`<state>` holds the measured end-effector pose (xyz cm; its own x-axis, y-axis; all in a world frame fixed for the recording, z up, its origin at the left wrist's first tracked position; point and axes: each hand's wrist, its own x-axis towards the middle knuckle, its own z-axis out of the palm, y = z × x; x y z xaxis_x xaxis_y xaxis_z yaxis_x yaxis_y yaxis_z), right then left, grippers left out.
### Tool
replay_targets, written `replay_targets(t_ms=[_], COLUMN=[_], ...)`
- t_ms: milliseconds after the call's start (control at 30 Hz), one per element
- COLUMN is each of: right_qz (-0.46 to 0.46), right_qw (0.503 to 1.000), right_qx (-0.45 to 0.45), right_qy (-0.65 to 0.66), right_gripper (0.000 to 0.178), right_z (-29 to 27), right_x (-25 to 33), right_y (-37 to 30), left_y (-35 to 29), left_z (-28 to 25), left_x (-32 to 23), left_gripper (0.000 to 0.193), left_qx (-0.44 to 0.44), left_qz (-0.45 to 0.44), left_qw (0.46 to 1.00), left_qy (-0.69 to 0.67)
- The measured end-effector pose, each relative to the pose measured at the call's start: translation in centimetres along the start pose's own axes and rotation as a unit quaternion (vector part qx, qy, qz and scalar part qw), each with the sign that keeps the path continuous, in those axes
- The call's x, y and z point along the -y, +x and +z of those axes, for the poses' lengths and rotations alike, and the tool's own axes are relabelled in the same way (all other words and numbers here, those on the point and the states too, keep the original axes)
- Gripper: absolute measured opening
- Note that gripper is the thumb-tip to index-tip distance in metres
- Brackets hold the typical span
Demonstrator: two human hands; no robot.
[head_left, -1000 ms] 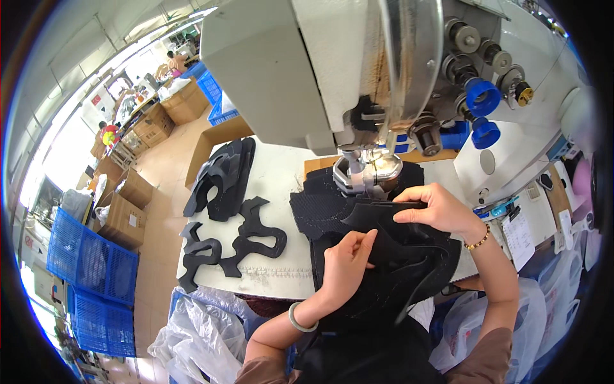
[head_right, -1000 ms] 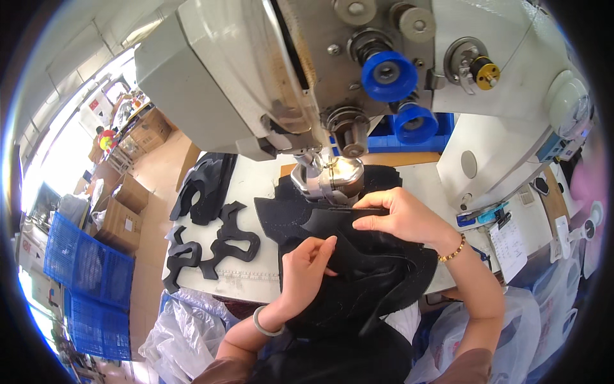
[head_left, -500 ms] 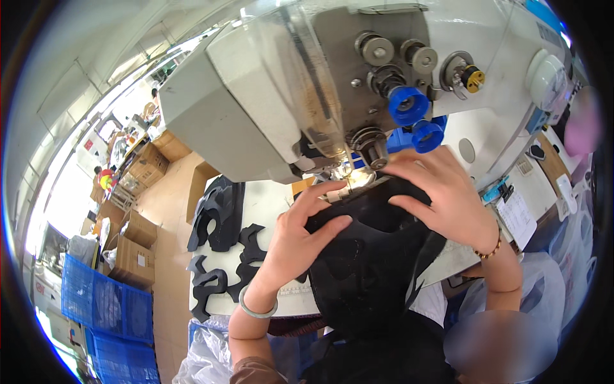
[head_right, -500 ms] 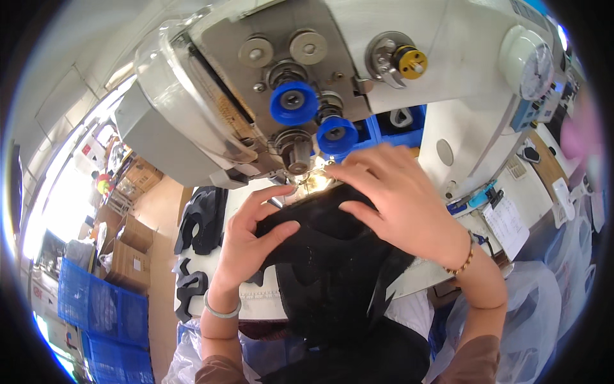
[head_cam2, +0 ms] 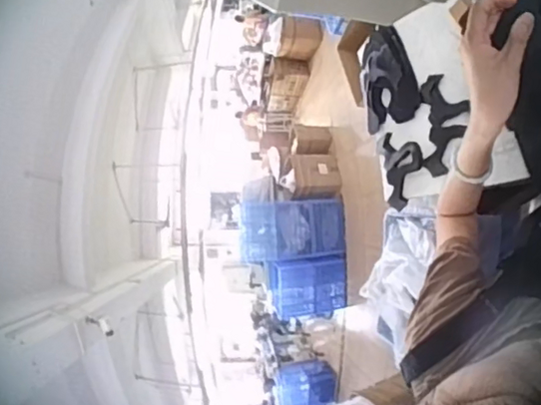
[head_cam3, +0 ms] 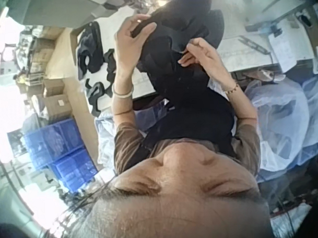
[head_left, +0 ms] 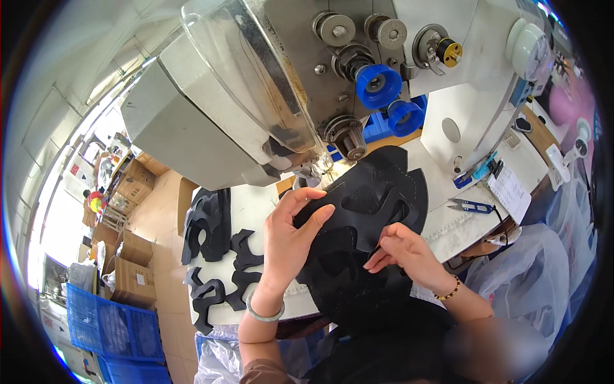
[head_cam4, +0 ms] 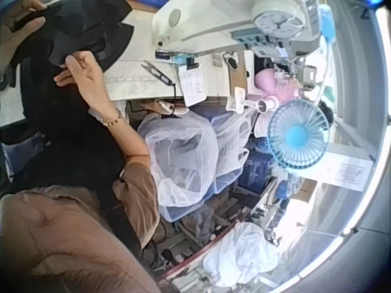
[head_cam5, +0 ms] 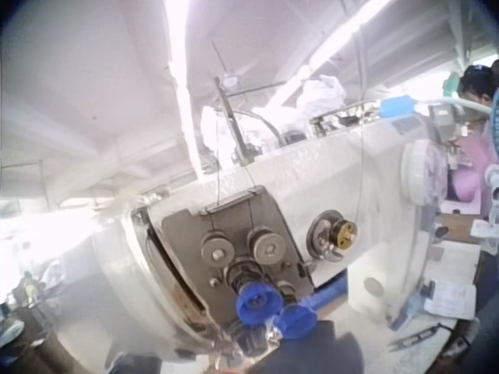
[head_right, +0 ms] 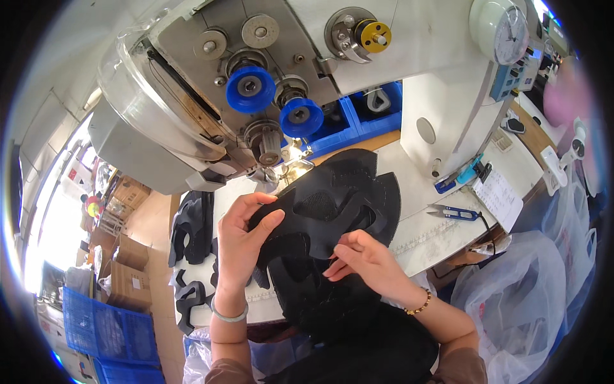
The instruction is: The person aligns and sews pieces of black fabric padding together using a sewing machine and trims thread with snips.
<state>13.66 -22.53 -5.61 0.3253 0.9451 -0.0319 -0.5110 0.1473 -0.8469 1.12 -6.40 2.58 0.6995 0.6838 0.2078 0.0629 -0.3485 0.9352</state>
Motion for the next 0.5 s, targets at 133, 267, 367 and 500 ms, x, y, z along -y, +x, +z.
replay_targets(t_ms=[133,267,367,500], right_qz=[-0.042,-0.121,-0.138,-0.145], right_qw=[0.995,0.990,0.989,0.988], right_qx=[-0.047,-0.064,-0.050,-0.046], right_qy=[0.075,0.041,0.005,-0.012], right_gripper=[0.012,0.011,0.013,0.015], right_z=[1.5,2.1,2.4,2.5], right_x=[-1.3,-1.4,-1.3,-1.5], right_y=[0.4,0.9,1.6,2.1], left_y=[-0.4,-0.6,-0.6,-0.4], left_z=[0.1,-0.9,-1.6,-2.1], left_x=[0.3,1.3,1.5,2.1], left_gripper=[0.023,0.022,0.020,0.019], left_qx=[-0.007,-0.001,0.011,0.012], left_qz=[0.006,0.028,0.036,0.054], left_qw=[1.000,0.997,0.997,0.996], left_qy=[0.024,0.078,0.071,0.063])
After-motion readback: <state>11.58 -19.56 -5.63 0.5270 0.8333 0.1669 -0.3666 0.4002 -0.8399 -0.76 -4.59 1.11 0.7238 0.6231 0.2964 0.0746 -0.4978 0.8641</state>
